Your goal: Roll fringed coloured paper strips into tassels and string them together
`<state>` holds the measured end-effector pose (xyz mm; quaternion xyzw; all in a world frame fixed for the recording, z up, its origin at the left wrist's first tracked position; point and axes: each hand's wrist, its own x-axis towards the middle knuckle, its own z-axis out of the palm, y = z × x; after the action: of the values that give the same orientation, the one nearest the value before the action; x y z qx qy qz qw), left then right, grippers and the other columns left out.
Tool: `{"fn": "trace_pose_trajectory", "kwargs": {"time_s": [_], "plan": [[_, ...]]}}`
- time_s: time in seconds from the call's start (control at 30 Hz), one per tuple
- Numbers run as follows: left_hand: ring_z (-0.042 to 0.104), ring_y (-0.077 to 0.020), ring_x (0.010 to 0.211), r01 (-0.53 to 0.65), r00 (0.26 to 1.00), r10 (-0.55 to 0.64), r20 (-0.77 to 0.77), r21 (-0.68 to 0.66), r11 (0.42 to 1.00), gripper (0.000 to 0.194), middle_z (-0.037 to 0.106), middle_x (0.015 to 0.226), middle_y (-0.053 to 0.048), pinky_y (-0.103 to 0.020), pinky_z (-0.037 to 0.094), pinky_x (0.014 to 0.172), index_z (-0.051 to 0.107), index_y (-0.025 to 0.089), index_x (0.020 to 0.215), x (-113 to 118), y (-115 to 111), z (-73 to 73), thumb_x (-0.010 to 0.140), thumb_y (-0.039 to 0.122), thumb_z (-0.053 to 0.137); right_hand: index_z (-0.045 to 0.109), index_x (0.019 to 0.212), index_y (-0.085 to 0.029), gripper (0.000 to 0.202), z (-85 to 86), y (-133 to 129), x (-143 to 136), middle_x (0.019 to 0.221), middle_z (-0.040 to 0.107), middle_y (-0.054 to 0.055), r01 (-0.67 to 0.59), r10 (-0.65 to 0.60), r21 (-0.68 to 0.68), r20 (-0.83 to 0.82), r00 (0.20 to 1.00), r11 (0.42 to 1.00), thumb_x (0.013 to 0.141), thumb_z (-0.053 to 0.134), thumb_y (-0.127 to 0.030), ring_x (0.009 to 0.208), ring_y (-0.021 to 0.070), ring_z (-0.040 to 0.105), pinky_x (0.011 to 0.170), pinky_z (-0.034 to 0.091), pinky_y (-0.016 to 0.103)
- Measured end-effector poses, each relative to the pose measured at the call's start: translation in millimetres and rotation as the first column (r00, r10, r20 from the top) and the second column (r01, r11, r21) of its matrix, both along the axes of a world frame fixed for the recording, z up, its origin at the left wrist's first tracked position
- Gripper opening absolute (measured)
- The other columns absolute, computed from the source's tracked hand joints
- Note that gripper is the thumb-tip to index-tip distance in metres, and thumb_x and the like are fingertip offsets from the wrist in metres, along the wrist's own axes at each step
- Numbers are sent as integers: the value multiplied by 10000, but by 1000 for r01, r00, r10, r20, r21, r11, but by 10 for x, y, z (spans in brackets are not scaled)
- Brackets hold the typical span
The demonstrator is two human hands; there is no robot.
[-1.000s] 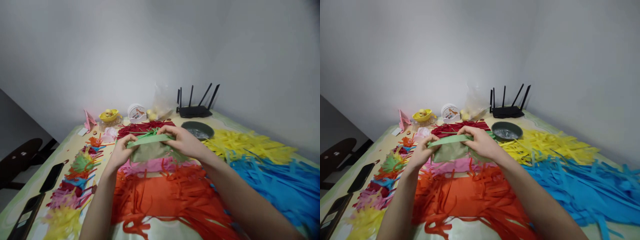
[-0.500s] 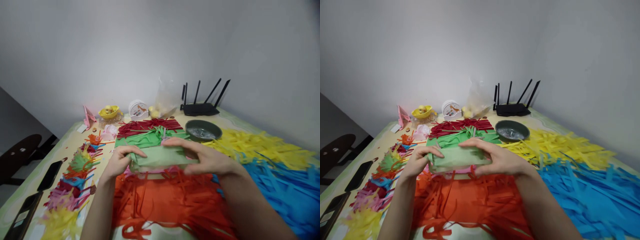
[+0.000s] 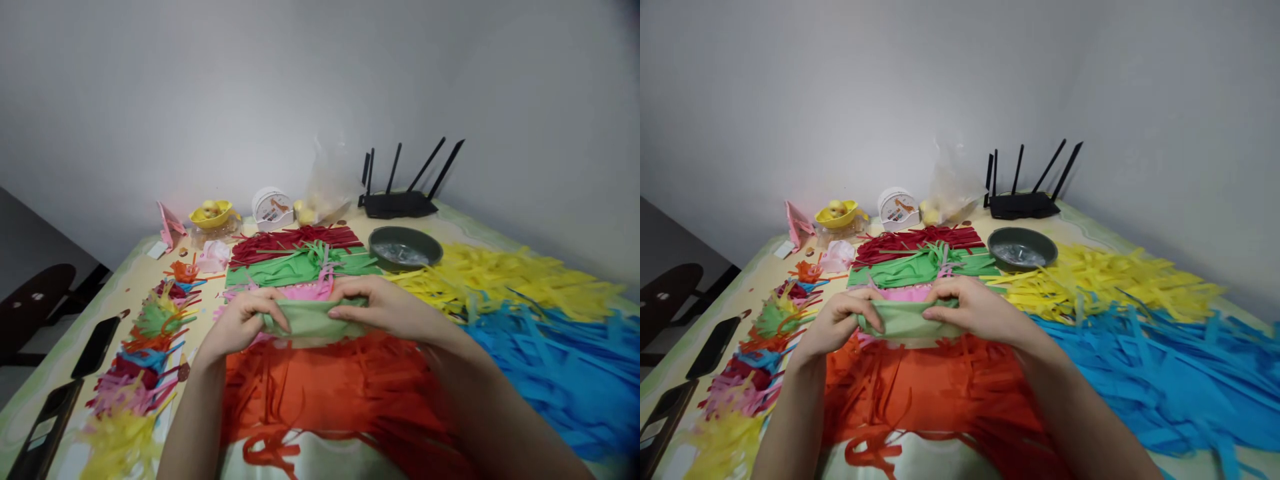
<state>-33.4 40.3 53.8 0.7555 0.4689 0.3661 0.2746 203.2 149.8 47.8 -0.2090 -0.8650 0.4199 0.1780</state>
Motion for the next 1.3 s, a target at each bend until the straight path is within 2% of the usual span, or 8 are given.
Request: {"fn": "trace_pose_trajectory", "kwargs": {"time_s": [0.23, 0.57, 0.77, 0.83, 0.9, 1.0, 1.1, 1.3], "plan": [[603, -159, 758, -70, 997, 71, -8, 95, 993, 402, 670, 805, -55, -244, 460, 691, 726, 159, 746, 41, 11, -5, 634, -45, 398, 677, 849, -179, 280, -42, 18, 6, 895, 673, 45, 4, -3, 43, -16, 1000, 999, 855, 578, -441, 813, 173, 590, 705, 417, 253], [628, -169, 876, -81, 993, 89, -83, 95, 992, 406, 678, 965, -61, -267, 482, 786, 717, 159, 682, 30, 7, 11, 610, -44, 374, 633, 687, -172, 267, -16, -35, 13, 634, 614, -11, 87, -89, 77, 26, 996, 993, 837, 590, -388, 596, 121, 526, 578, 369, 218], [474, -248, 1273, 163, 951, -193, -240, -138, 977, 353, 480, 1413, -101, -360, 354, 1066, 641, 209, 1135, -124, -149, 215, 823, 97, 518, 627, 752, -181, 164, -18, -73, 17, 736, 661, 10, 90, -106, 228, 58, 993, 970, 862, 574, -291, 681, 138, 568, 629, 361, 228], [427, -260, 1316, 128, 966, -151, -210, -118, 985, 484, 444, 1445, -120, -369, 332, 1085, 521, 218, 1292, -74, -153, 203, 818, 212, 623, 625, 752, -185, 136, -41, -109, 5, 746, 668, 13, 66, -93, 283, 85, 992, 957, 857, 581, -259, 692, 143, 572, 630, 357, 231], [484, -259, 1251, -15, 977, -3, -211, -81, 997, 541, 532, 1359, -124, -356, 366, 1048, 514, 202, 1291, 37, -102, 121, 786, 298, 685, 629, 745, -186, 125, -52, -154, -2, 735, 670, 15, 48, -88, 314, 115, 989, 948, 848, 589, -244, 668, 142, 568, 610, 349, 231], [629, -187, 861, -100, 966, 44, -255, -212, 972, 222, 697, 914, -62, -266, 472, 787, 661, 156, 953, 191, 14, -31, 847, 341, 600, 638, 744, -183, 104, -39, -196, 13, 720, 674, 13, 45, -82, 301, 110, 991, 953, 832, 602, -226, 649, 137, 574, 598, 350, 227], [547, -114, 594, -91, 982, 26, -187, -347, 933, 251, 612, 639, 6, -203, 413, 574, 628, 143, 753, 224, 75, -80, 881, 336, 529, 655, 782, -186, 118, -19, -171, 37, 751, 687, 7, 40, -61, 242, 79, 995, 969, 838, 615, -282, 682, 137, 591, 629, 365, 227], [481, -84, 496, -242, 970, 232, -69, -340, 909, 284, 530, 534, 37, -181, 367, 491, 565, 139, 619, 172, 46, 40, 805, 347, 622, 638, 736, -173, 242, -2, -75, 13, 713, 667, 11, 115, -126, 176, 51, 991, 978, 864, 558, -363, 677, 143, 577, 626, 380, 234]]}}
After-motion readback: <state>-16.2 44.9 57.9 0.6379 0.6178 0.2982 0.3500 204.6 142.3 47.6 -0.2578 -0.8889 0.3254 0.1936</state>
